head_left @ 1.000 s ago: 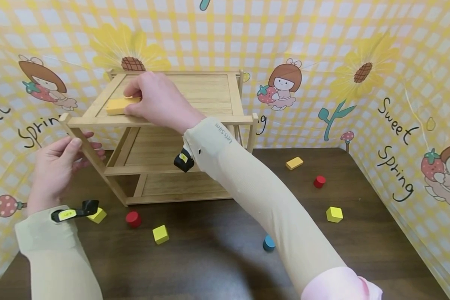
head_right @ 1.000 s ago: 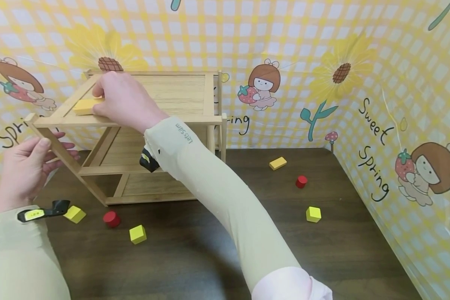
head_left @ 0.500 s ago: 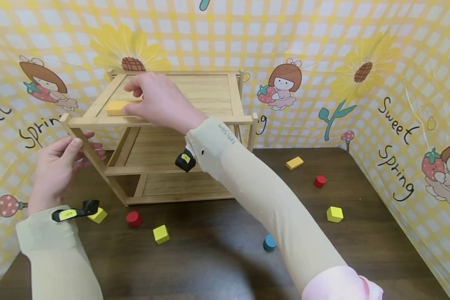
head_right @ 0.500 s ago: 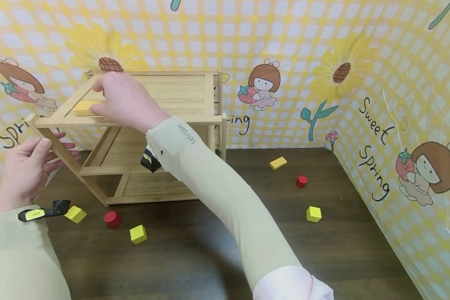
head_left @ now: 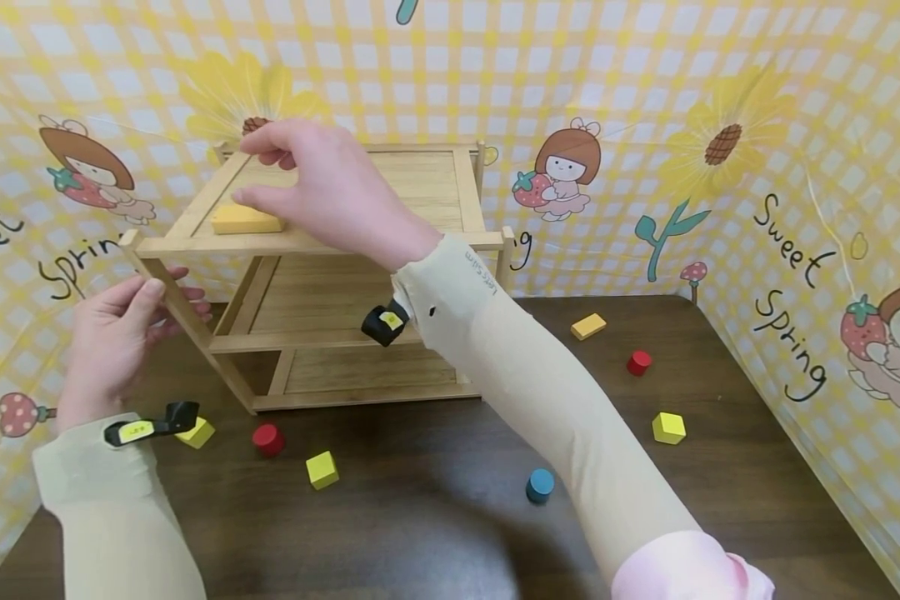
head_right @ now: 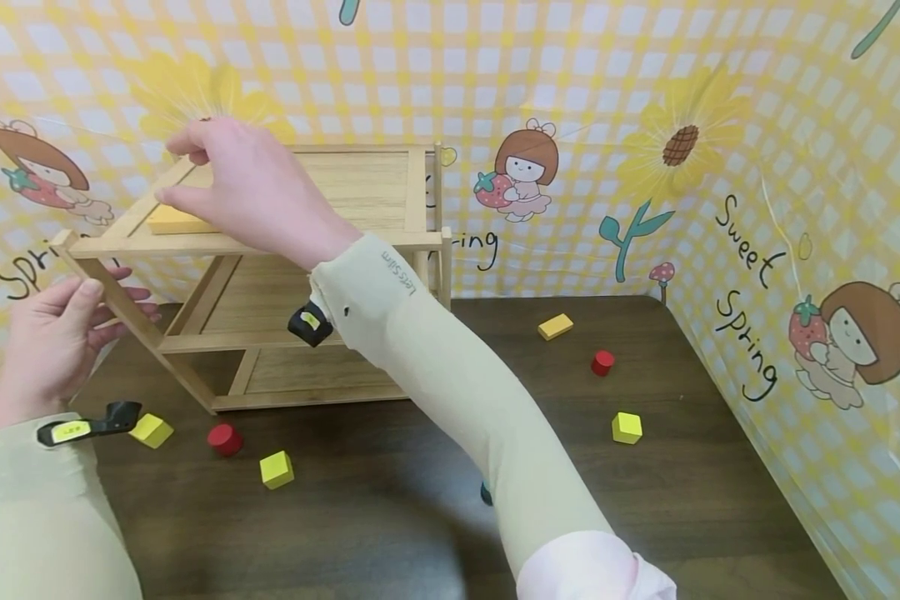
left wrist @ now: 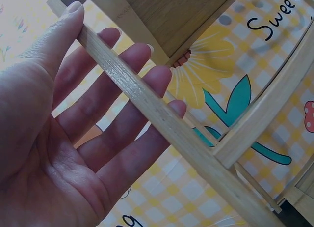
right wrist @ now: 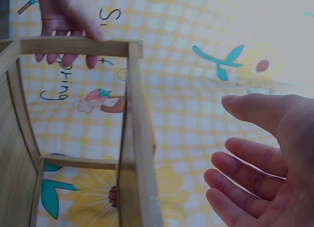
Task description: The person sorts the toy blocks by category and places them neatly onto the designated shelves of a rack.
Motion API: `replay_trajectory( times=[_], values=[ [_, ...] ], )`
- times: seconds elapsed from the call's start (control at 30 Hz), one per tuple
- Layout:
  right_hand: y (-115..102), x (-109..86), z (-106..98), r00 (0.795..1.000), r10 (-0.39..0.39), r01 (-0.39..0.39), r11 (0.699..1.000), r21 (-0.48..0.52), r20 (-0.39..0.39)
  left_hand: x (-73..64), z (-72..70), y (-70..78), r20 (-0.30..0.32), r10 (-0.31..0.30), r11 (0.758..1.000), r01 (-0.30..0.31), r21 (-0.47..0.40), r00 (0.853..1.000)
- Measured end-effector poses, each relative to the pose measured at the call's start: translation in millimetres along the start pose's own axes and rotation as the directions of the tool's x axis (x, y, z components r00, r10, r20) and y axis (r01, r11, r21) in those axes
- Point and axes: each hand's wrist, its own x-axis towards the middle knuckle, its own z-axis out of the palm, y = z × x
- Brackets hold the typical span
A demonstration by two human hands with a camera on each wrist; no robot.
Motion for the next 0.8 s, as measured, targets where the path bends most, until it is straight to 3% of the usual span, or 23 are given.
replay_trajectory(
  times=[0.23, 0.47, 0.7, 0.8],
  values=[
    [0.3, -20.8, -6.9, 0.992, -0.101, 0.106, 0.993, 0.061, -0.082, -0.7, -0.2, -1.1, -0.009, 0.005, 1.0, -0.005, 0.006, 1.0],
    [3.2, -41.5, -10.2, 0.967, -0.186, 0.21, 0.969, 0.132, -0.173, -1.1, 0.3, -2.1, -0.034, 0.006, 1.0, -0.005, 0.006, 0.999],
    [6.2, -57.3, -14.3, 0.957, -0.208, 0.245, 0.953, 0.179, -0.204, -1.0, 2.0, -2.7, -0.049, 0.001, 1.0, 0.0, 0.015, 0.999],
    [7.6, -63.8, -15.4, 0.941, -0.242, 0.287, 0.941, 0.178, -0.238, -1.2, 2.4, -2.5, -0.054, 0.005, 1.0, -0.004, 0.015, 0.999]
  ],
)
